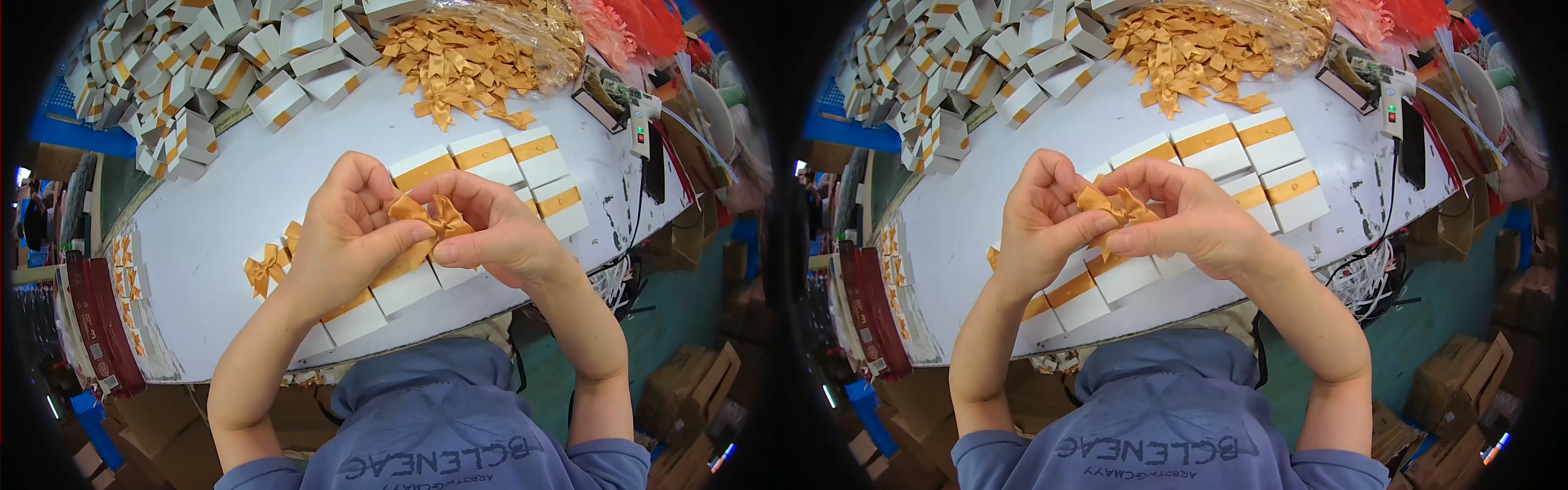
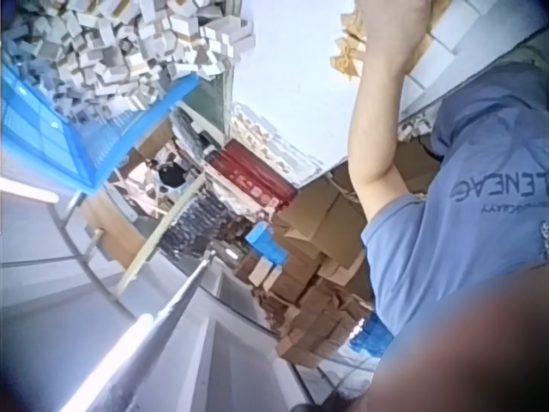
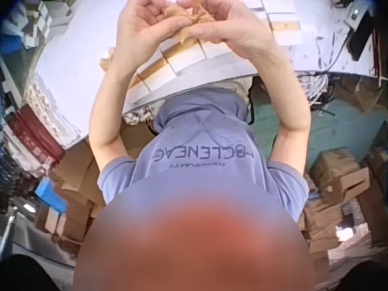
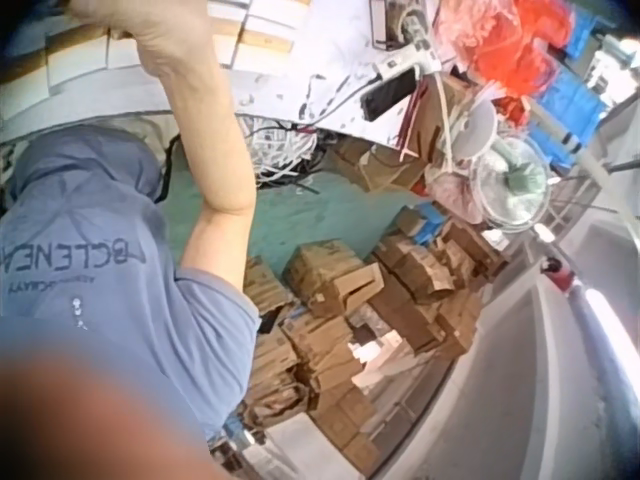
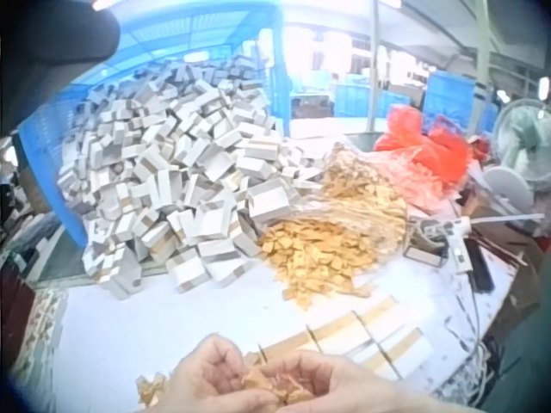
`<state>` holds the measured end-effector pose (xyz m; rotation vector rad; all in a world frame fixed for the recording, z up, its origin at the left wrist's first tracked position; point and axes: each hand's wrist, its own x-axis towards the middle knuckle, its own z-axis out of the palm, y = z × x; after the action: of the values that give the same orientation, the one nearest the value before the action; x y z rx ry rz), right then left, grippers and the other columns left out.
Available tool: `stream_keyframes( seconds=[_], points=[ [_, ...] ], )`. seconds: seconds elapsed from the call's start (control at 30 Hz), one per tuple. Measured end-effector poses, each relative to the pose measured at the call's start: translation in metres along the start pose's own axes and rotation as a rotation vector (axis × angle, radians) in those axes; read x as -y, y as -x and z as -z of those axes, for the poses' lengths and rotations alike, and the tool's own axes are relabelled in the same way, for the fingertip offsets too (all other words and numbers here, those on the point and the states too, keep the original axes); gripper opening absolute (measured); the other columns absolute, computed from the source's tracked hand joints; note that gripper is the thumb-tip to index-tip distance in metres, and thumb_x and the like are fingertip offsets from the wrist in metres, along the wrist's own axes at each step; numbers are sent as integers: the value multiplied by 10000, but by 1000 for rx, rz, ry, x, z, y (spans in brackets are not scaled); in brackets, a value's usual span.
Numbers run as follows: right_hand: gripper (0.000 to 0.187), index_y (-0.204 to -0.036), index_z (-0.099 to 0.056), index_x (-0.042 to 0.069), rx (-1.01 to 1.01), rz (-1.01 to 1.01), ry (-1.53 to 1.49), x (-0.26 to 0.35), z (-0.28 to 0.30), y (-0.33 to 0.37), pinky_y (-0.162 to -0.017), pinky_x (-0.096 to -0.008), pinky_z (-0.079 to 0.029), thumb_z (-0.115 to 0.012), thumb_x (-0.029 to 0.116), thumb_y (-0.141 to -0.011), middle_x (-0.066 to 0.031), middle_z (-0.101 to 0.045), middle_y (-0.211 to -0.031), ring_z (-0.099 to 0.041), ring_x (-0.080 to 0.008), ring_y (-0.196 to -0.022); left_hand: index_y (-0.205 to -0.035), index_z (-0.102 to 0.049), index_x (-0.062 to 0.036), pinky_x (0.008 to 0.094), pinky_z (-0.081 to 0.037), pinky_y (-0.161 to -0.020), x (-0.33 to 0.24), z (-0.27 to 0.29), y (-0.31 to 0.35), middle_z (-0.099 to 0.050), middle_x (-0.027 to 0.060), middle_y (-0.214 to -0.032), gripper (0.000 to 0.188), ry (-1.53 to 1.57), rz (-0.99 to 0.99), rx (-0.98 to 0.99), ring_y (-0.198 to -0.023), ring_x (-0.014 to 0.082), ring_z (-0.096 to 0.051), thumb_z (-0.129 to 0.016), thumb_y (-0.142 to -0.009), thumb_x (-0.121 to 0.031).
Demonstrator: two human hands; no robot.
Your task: Gluing decorative bows onto small white gift boxes using a hot glue gun.
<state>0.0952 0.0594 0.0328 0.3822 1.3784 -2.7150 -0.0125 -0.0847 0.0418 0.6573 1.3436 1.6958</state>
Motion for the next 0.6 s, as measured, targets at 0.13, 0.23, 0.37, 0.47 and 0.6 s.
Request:
stream_keyframes(
  seconds=[0.13, 0.23, 0.37, 0.47, 0.6],
  points=[
    [429, -1050, -505, 12, 68, -41, -75, -4, 16, 4, -679, -208, -464, -734, 47, -689, -63, -606, -941, -587, -104, -812, -880, -343, -52, 216, -515, -674, 3, -3, -5, -509, 55, -830, 325, -48, 38, -38, -808, 124, -605, -612, -763, 89],
    [420, -1049, -501, 23, 59, -85, -152, -3, 14, 5, -607, -193, -432, -726, 46, -696, -63, -611, -932, -576, -82, -781, -874, -344, -53, 213, -519, -670, 7, -5, -6, -510, 51, -825, 325, -2, 14, -13, -806, 126, -610, -610, -762, 95],
    [382, -1016, -500, 35, 59, -73, -162, -2, 13, 9, -583, -180, -407, -719, 48, -704, -45, -602, -899, -554, -64, -740, -869, -346, -55, 217, -522, -678, 7, -5, -8, -513, 47, -821, 319, -108, 15, -57, -808, 124, -613, -609, -767, 93],
    [311, -982, -496, 45, 195, -38, -306, -7, 20, 9, -593, -186, -408, -691, 53, -739, -21, -582, -859, -533, -55, -712, -862, -345, -58, 216, -522, -680, 7, -8, -10, -523, 47, -823, 318, -10, 15, -40, -818, 118, -612, -612, -770, 87],
    [242, -966, -476, 38, 50, 90, -285, -15, 16, 8, -431, -180, -366, -625, 69, -778, -21, -539, -738, -485, -62, -535, -845, -337, -68, 202, -510, -672, 9, -8, -10, -544, 51, -831, 309, -9, 29, 17, -818, 110, -607, -606, -785, 70]
  ],
)
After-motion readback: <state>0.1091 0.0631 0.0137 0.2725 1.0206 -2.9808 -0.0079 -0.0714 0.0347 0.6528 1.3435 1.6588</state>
